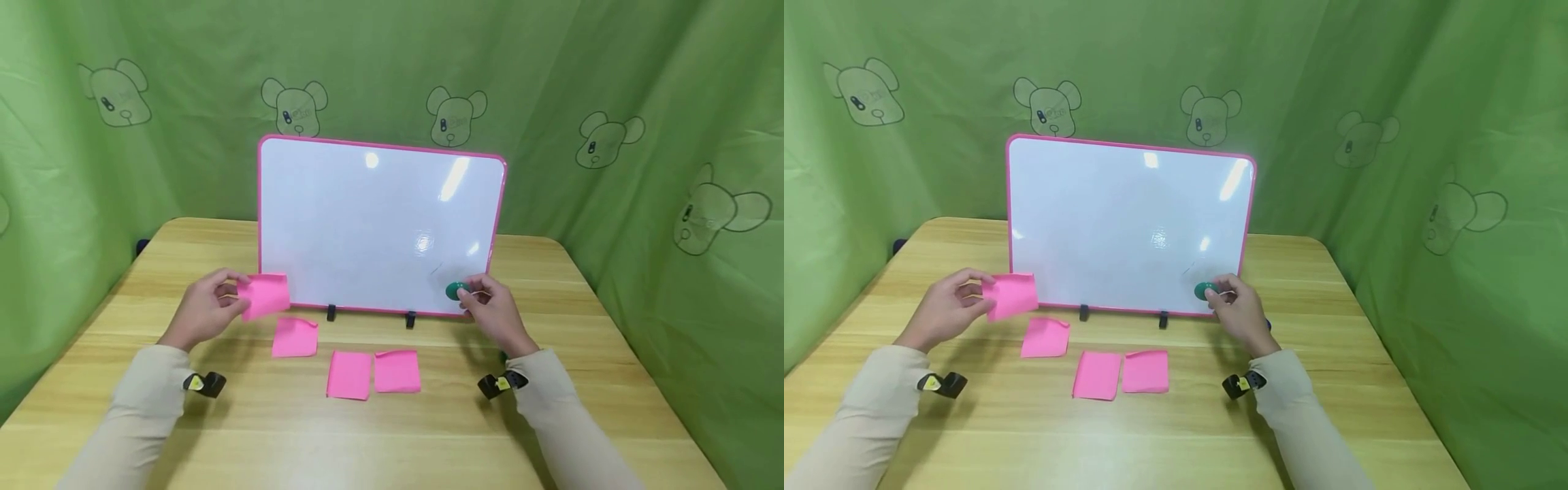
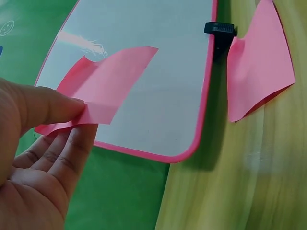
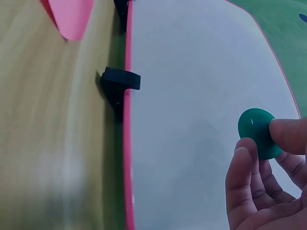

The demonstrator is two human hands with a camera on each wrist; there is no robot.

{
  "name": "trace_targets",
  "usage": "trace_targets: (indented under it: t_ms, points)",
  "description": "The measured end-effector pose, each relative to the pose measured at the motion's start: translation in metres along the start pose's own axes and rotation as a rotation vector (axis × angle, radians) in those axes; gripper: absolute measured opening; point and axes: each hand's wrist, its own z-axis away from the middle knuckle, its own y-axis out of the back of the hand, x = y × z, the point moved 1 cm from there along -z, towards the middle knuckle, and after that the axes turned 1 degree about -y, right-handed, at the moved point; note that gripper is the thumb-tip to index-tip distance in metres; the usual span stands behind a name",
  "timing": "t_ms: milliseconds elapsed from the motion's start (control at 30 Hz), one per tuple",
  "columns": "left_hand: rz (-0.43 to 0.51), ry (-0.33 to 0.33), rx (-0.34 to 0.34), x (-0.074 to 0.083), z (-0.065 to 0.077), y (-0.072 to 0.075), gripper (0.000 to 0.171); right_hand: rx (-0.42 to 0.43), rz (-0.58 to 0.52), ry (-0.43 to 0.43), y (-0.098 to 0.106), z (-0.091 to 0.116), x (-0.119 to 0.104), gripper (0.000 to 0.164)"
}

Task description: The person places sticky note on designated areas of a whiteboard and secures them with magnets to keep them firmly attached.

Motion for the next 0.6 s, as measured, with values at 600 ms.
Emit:
trace_targets:
  t_ms: [600]
  points:
    - [0.01,-0.004,-0.003,0.009,-0.021,-0.001,0.026,-0.01,-0.041,-0.008,-0.011,-0.028,-0.029,0.025]
